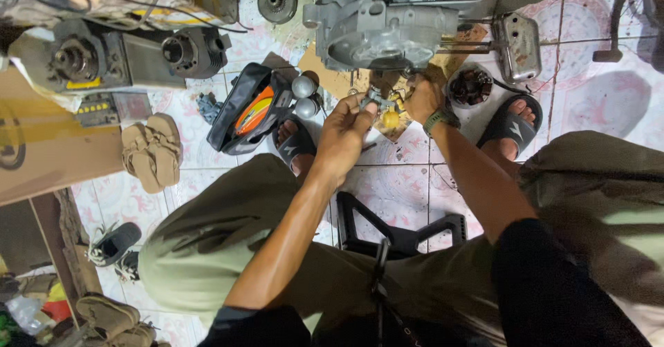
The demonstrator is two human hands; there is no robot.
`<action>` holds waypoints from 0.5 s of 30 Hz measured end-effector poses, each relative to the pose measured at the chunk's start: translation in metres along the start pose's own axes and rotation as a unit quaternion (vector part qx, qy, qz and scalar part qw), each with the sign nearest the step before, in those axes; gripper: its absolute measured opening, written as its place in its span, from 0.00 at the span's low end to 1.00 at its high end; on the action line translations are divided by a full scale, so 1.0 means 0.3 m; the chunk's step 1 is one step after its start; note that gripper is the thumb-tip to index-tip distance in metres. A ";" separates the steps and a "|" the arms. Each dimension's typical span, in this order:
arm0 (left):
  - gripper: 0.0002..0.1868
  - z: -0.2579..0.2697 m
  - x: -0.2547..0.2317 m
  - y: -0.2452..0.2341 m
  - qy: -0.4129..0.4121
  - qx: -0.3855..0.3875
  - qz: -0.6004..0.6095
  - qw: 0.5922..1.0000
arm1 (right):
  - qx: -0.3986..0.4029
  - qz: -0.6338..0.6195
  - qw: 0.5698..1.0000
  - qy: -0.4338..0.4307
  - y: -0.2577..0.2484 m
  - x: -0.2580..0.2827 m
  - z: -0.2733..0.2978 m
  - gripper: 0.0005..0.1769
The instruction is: The person sits on the floor and uses a wrench to loosen and remove a bolt from a small engine block. They then use their fingers to remove a small internal component and place it on the floor. Finally, they open a new package containing a utility knife and remove the knife from its packaging.
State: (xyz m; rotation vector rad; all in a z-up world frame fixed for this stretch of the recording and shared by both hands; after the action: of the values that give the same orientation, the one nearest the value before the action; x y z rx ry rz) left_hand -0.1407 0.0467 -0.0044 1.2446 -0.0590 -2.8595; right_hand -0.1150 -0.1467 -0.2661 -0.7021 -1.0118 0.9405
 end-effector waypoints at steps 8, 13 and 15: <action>0.18 0.018 0.107 -0.151 -0.005 -0.092 -0.046 0.995 | -0.119 -0.262 0.922 -0.261 -0.337 0.434 0.160 0.06; 0.14 0.111 -0.051 -0.325 0.060 -0.123 -0.043 0.990 | -0.079 -0.317 0.890 -0.319 -0.487 0.769 0.284 0.09; 0.15 0.122 -0.098 -0.418 0.072 -0.134 -0.048 0.987 | -0.066 -0.317 0.886 -0.332 -0.500 0.859 0.313 0.08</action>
State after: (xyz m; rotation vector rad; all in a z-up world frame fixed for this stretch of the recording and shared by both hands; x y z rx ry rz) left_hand -0.1481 0.1740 0.0365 1.4222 0.3847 -2.7244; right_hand -0.0967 0.0246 -0.0052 -0.0980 -1.7888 0.5228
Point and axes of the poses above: each hand's wrist, its own z-axis away from the middle knuckle, its own y-axis out of the palm, x = y × z, the point moved 8 cm from there along -z, towards the middle knuckle, and after that the axes turned 7 degrees about -y, right-handed, at the moved point
